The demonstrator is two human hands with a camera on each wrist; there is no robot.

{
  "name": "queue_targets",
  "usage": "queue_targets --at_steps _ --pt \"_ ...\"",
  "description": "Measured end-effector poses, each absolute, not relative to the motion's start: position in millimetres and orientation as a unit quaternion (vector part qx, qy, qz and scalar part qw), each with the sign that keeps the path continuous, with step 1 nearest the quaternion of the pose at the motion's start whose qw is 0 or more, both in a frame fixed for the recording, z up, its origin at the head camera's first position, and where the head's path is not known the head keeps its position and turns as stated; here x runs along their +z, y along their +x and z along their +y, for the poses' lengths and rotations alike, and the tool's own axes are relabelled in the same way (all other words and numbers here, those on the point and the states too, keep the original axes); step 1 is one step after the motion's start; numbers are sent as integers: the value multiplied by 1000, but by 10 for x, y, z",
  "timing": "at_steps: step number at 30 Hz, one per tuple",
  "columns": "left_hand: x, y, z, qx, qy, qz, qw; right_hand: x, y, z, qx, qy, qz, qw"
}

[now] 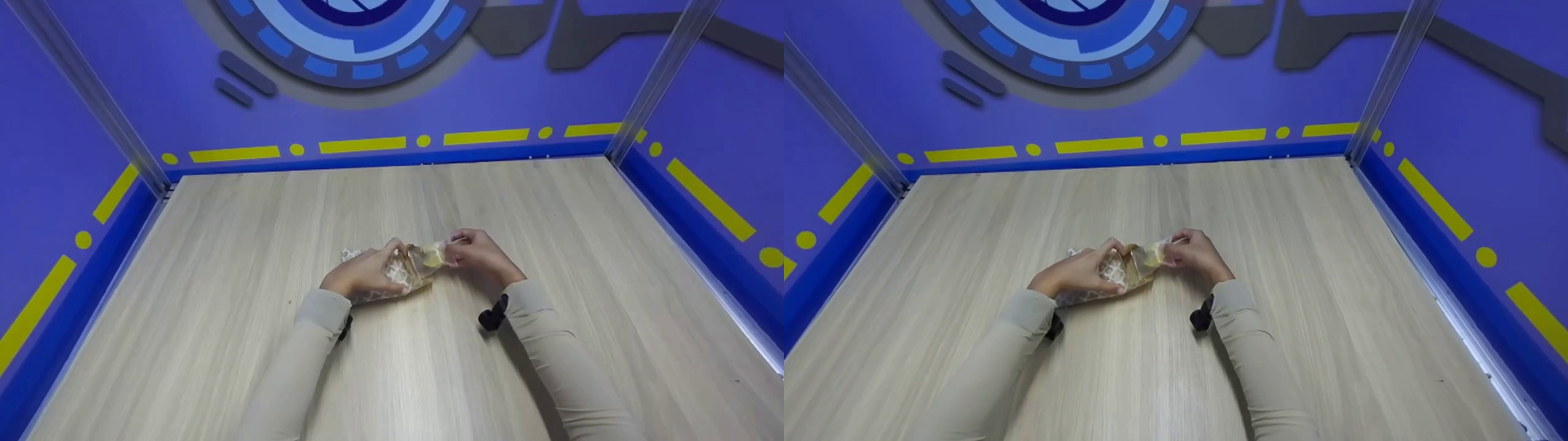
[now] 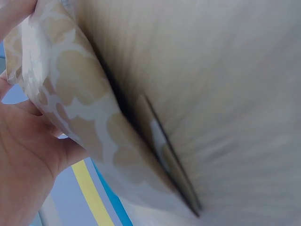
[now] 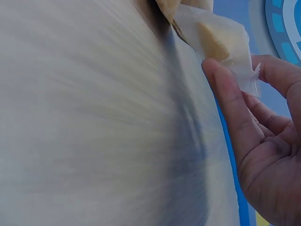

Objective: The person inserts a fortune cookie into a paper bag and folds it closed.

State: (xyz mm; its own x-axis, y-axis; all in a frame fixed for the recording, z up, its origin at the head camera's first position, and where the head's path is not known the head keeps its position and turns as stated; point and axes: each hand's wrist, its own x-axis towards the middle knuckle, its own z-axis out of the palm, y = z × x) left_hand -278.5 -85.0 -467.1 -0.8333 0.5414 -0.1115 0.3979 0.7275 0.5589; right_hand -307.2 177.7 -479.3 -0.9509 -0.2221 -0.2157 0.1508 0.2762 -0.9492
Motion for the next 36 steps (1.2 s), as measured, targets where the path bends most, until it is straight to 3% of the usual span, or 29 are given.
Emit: queue_targets --at_steps 10,36 --pt "-4662 -2781 -858 265 265 917 138 -4788 -3045 1704 -568 -49 809 141" --pt "-4654 -2775 -852 269 268 915 138 -4776 -3022 1465 -571 -1 810 130"
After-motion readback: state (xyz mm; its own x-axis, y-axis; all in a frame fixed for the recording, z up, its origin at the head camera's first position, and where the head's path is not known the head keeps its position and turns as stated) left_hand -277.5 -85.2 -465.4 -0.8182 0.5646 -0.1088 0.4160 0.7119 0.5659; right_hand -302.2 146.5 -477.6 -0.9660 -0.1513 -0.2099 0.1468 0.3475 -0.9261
